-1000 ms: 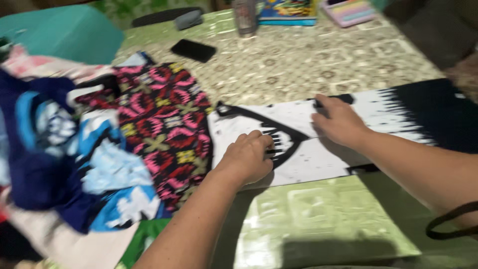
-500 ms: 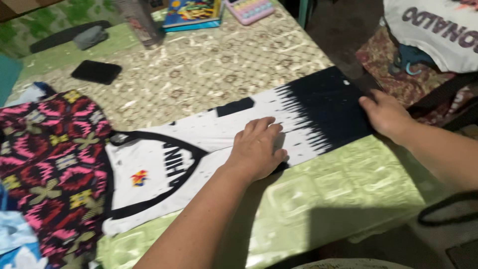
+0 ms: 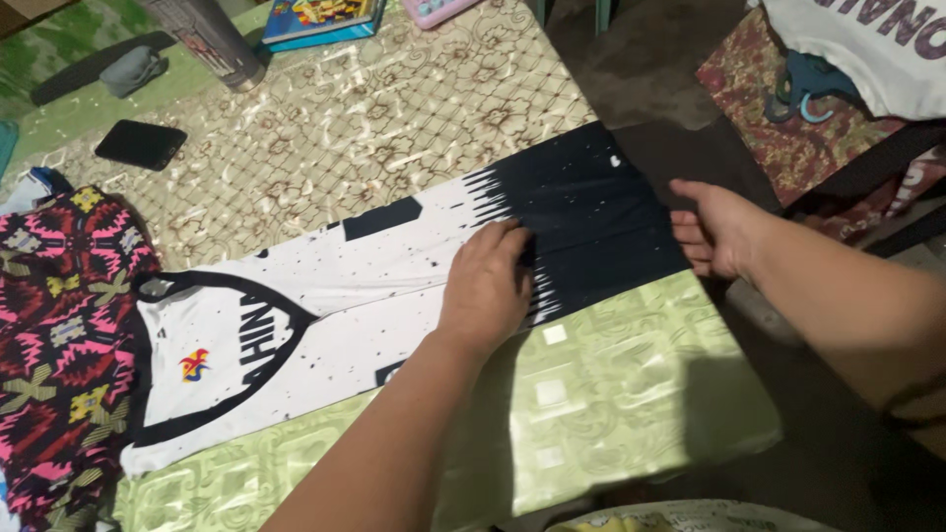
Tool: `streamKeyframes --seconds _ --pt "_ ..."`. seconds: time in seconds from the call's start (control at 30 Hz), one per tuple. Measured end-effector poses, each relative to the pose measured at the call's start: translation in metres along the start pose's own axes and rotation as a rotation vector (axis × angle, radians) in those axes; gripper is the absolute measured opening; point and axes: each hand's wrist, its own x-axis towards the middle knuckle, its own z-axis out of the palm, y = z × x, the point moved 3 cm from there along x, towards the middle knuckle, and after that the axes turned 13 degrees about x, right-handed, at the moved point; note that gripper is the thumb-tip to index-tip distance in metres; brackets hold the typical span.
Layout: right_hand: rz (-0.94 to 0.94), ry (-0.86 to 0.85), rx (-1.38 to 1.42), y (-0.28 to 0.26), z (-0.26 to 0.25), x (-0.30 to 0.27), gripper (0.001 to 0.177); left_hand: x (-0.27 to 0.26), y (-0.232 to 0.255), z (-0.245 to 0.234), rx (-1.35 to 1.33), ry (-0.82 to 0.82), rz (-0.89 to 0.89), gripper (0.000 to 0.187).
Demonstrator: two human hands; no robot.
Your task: The person picks up and folds various items of clothing, including a white and black jersey, a blue jersey, and a green and yellow jersey, then lays out and folds a pink towel on a table.
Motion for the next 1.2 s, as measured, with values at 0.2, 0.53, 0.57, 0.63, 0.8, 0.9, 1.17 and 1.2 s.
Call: streamKeyframes --seconds 0.2,0.53,0.57,0.63,0.8,0.9,1.17,1.2 --pt "-0.388 0.77 0.075 -0.001 0.015 -0.008 0.019 0.009 0.015 0.005 0.009 0.081 -0.01 0.042" --pt "-0.983 0.858 -0.692 0.05 0.109 -0.045 0.006 0.05 0.048 0.015 0.118 0.095 -0.002 0.015" --pt "-1.091 0.775 -1.035 0.067 0.123 -0.045 0.007 0.053 0.046 0.013 0.105 0.113 -0.011 0.015" --pt "-1.215 0.532 -1.582 0.092 0.149 -0.029 0.014 0.056 0.045 0.007 0.073 0.162 -0.018 0.014" --pt "-0.993 0.497 -2.295 0.096 0.169 0.021 0.03 0.06 0.042 -0.009 -0.006 0.203 -0.031 0.013" --pt "-0.171 0.941 -1.968 0.066 0.161 0.037 0.045 0.058 0.047 -0.012 -0.024 0.256 0.017 0.014" --pt "-0.528 0.731 -2.012 -0.003 0.122 0.041 0.059 0.05 0.052 0.0 -0.058 0.191 -0.034 0.013" --pt "-0.618 0.633 -2.055 -0.011 0.109 0.042 0.057 0.05 0.052 0.003 -0.064 0.185 -0.029 0.013"
